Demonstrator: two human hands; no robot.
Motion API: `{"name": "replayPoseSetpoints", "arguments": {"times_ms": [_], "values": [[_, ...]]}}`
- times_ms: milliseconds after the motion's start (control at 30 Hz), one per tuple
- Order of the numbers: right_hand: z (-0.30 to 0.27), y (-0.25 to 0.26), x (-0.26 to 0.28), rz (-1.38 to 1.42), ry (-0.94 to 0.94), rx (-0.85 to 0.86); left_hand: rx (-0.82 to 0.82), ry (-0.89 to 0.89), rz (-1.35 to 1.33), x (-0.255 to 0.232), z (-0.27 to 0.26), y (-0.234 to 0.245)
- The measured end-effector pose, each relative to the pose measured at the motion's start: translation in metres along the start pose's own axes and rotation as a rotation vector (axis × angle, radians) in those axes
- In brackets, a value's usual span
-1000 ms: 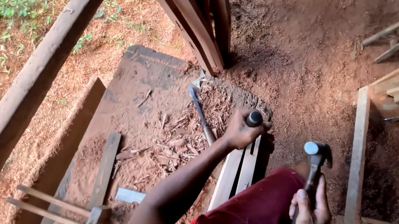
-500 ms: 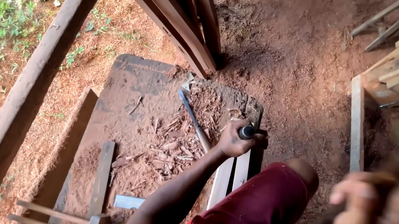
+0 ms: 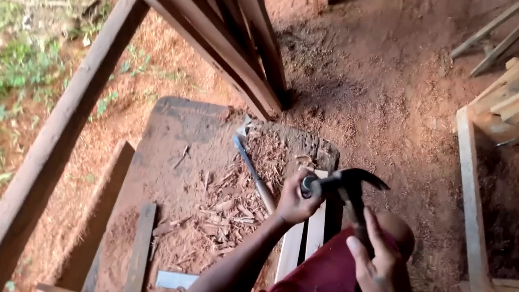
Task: Chiseling mortise joints in wooden boards using a hammer and chisel.
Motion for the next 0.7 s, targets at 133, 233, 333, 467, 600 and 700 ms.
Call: {"name": "replayPoseSetpoints", "arguments": {"times_ms": [133, 233, 333, 467, 600, 700], "values": [[-0.006, -0.008, -0.051, 0.012, 0.002, -0.146, -0.166, 0.244, -0.041, -0.001, 0.054, 0.020], [-0.016, -0.017, -0.081, 0.236, -0.076, -0.167, -0.297, 0.434, -0.226, -0.028, 0.086, 0.050], [-0.017, -0.019, -0.089, 0.570, -0.333, -0.111, -0.249, 0.099, -0.055, -0.106, 0.104, 0.078], [-0.017, -0.022, -0.090, 0.687, -0.452, -0.156, 0.135, -0.018, 0.671, -0.147, 0.072, 0.081], [-0.010, -0.010, -0.066, 0.613, -0.366, -0.176, 0.603, -0.237, 1.023, -0.072, -0.037, 0.059], [-0.029, -0.038, -0.090, 0.708, -0.608, -0.053, 0.779, -0.276, 1.128, -0.014, -0.104, 0.073]]}}
Point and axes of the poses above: each hand's wrist, its own z-axis towards the middle knuckle, its own y-axis out of the back of the hand, x = y × z, the point moved 8 cm from there along z, towards the middle knuckle, and after that the axes turned 3 degrees about y, right-handed, at the moved point
